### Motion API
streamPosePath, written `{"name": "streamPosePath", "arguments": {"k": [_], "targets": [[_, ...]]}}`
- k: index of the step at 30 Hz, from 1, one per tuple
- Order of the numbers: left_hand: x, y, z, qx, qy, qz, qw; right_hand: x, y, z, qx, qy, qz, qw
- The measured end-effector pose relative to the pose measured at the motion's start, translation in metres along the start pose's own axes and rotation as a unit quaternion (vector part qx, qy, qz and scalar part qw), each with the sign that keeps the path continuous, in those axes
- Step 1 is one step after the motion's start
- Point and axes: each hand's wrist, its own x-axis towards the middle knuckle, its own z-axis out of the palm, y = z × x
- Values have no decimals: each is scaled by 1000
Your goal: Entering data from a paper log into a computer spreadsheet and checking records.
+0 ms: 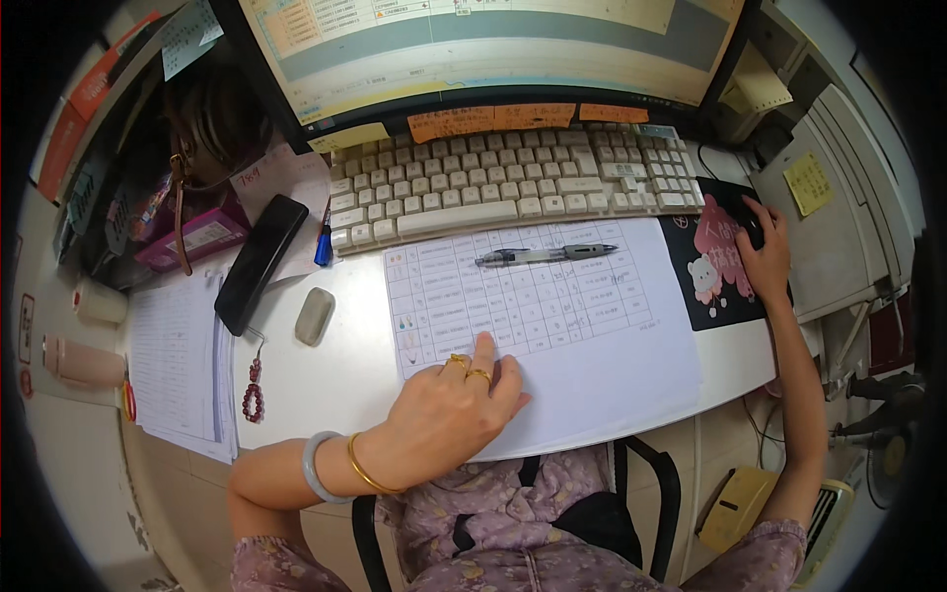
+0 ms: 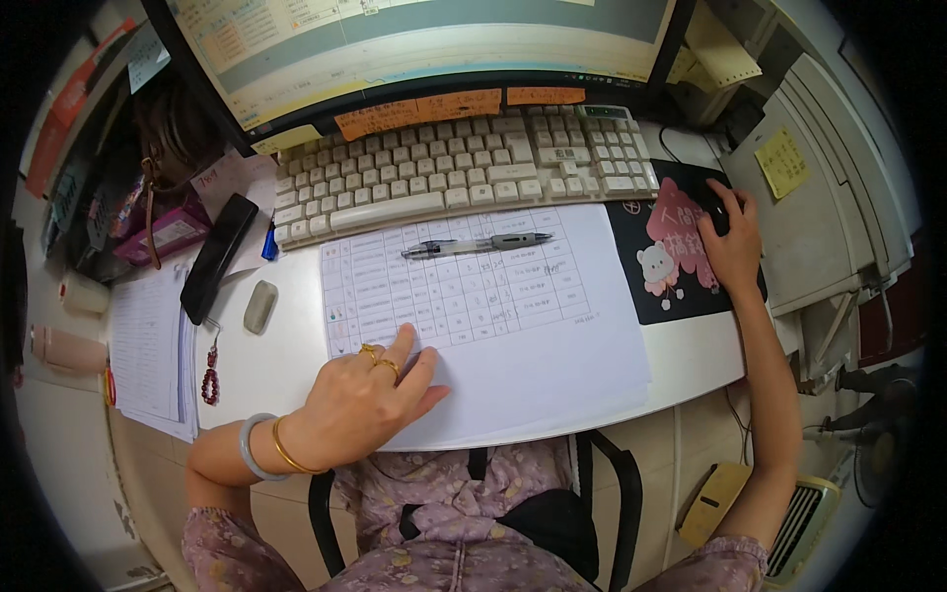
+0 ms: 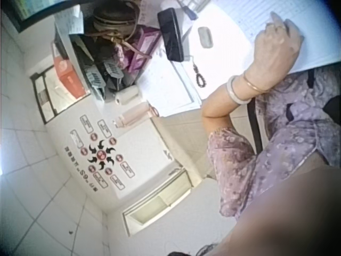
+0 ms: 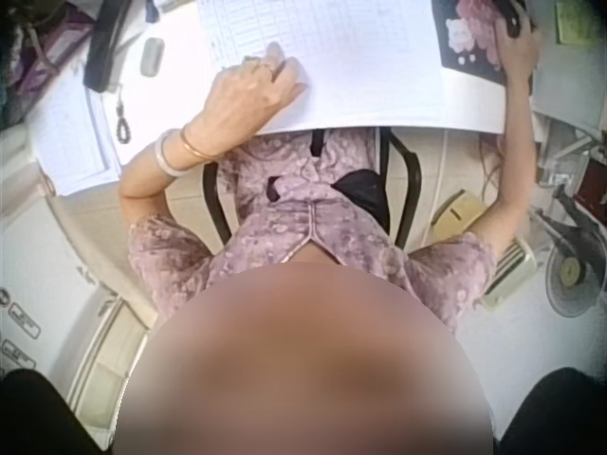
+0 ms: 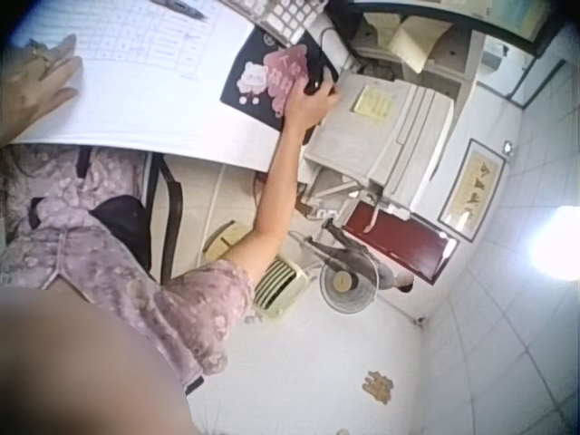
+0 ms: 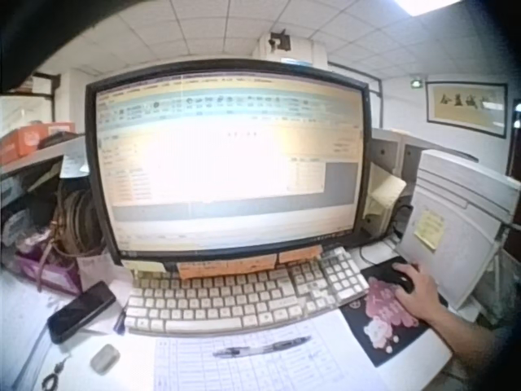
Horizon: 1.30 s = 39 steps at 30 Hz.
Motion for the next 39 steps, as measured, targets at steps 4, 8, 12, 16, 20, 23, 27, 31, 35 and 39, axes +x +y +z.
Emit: {"name": "streamPosePath", "arguments": {"k": [4,8,12,16,20,23,27,31,35,39], "targets": [[0,1,-2,6,-1,-6,1000,2,-5,-2,15,5,4,1000],[0,2,-2,-3,-9,1,1000,-2,-1,-5,34,9,-2,999],[-3,5,-1,-1,-18,-3,1000,-6,-6,-6,50,12,8,999],[-3,3,-2,-7,-14,-1,1000,-3,-12,-9,63,17,19,998],[-1,2,-2,-3,-13,-1,1000,-2,-11,-8,56,22,17,998],[1,1,-2,-9,-9,-2,1000,0,-12,-7,63,20,11,998],[1,2,-4,-6,-18,-2,1000,-2,-12,-9,62,13,20,998],[0,3,-4,-14,-22,-5,1000,-3,-11,-9,52,16,9,999],[-2,1,-1,-13,-11,-1,1000,-2,-13,-6,60,7,23,998],[0,2,-3,-10,-15,-1,1000,-2,-11,-9,58,13,19,998]]}}
